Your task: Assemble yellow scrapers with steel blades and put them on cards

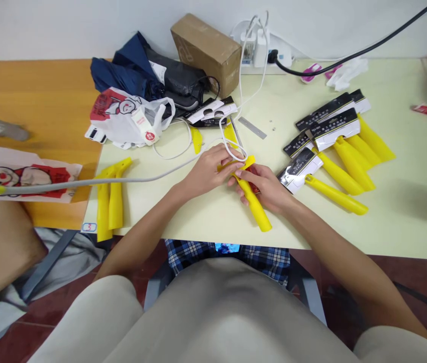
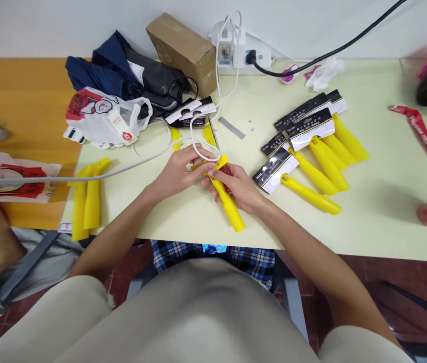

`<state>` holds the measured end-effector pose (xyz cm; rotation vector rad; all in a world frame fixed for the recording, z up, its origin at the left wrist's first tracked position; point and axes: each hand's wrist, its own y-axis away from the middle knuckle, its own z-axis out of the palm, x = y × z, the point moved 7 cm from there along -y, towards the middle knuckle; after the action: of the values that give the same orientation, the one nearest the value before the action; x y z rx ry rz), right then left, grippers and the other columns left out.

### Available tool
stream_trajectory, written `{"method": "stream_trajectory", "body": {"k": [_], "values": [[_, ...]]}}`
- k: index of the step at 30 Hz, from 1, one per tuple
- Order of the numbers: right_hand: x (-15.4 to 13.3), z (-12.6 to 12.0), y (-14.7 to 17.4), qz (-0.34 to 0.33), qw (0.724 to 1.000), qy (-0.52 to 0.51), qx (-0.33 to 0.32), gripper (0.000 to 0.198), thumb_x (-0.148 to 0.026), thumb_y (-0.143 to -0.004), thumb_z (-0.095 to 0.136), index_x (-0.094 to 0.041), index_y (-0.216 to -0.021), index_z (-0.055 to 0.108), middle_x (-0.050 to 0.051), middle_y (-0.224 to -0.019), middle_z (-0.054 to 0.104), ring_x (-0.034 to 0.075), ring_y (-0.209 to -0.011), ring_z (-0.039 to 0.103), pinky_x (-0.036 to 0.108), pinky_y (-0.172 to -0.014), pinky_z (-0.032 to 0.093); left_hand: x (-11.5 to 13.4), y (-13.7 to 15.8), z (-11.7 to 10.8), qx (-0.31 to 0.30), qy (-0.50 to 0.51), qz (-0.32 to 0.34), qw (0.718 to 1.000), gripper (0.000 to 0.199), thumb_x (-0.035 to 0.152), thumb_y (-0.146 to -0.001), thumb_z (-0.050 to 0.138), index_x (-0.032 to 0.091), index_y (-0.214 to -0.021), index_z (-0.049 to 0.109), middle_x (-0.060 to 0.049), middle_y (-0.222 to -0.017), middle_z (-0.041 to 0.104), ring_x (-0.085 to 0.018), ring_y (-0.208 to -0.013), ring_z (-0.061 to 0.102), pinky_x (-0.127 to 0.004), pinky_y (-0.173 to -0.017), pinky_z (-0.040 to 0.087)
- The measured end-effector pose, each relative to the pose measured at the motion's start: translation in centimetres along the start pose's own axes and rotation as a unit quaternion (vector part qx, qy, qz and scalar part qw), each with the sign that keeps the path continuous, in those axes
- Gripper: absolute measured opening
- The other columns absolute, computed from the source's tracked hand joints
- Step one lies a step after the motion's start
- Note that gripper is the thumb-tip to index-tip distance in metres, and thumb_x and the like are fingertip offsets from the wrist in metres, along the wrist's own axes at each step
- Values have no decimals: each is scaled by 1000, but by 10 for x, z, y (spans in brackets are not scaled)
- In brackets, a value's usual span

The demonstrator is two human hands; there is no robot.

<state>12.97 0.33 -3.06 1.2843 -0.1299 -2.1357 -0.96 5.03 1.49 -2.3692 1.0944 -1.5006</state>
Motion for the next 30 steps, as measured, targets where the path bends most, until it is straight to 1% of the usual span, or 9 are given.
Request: {"method": "stream_trajectory", "body": {"k": [4,8,11,15,19,21,24,27,30], "values": [[2,-1,0,10,1000,-7,-5,53,-44,-86,97,-15,-110,61,10,-106,77,11,-64,64,25,-49,61,4,-1,-2,24,-6,39,999,23,41,-112,73,20,-114,82,-4,-93,74,-17,-88,68,-32,-87,56],[2,-4,0,19,1000,-4,-10,51,-43,-87,96,-15,-112,62,11,-109,77,10,-66,63,25,-51,63,9,1,-3,53,-9,91,994,19,35,-113,72,21,-113,85,-6,-97,78,-18,-91,72,-33,-85,58],[1,-4,0,28,999,-7,-17,51,-42,-87,96,-14,-115,63,11,-111,78,10,-66,62,25,-53,64,7,2,-3,61,-20,112,992,16,32,-113,73,24,-113,87,-6,-100,80,-18,-93,73,-34,-82,59],[-2,-4,1,26,999,-14,-15,47,-38,-90,93,-13,-118,66,9,-107,76,9,-66,61,25,-52,64,3,6,-5,39,-55,139,988,18,29,-112,72,28,-122,87,-6,-104,82,-20,-97,74,-37,-86,61],[-5,-4,2,22,1000,-19,-9,41,-36,-92,91,-12,-117,68,7,-103,74,9,-66,60,24,-51,63,1,13,-6,6,-132,171,976,37,22,-110,65,32,-142,81,-7,-105,77,-23,-104,73,-42,-96,60],[-5,-3,2,24,999,-21,-11,41,-35,-91,91,-12,-116,68,6,-101,73,9,-66,60,23,-52,63,-1,15,-5,-20,-188,171,967,45,20,-108,61,35,-147,78,-7,-109,75,-25,-109,71,-44,-99,59],[-4,-4,2,26,999,-19,-10,43,-35,-89,92,-12,-116,67,7,-101,74,10,-66,61,23,-51,63,1,17,-3,-45,-263,187,945,49,21,-105,61,35,-150,75,-9,-114,73,-27,-113,69,-45,-98,58],[-4,-4,1,23,1000,-15,-14,42,-35,-90,91,-12,-115,66,8,-103,74,10,-66,62,24,-51,63,8,17,-4,-38,-285,217,933,49,21,-105,62,32,-151,73,-11,-115,71,-28,-111,67,-45,-96,57],[-4,-4,1,20,999,-14,-23,41,-34,-92,89,-13,-117,66,8,-104,74,10,-67,61,24,-51,63,13,16,-8,-24,-277,235,931,50,19,-105,62,32,-153,70,-9,-107,69,-27,-106,67,-42,-90,55]]}}
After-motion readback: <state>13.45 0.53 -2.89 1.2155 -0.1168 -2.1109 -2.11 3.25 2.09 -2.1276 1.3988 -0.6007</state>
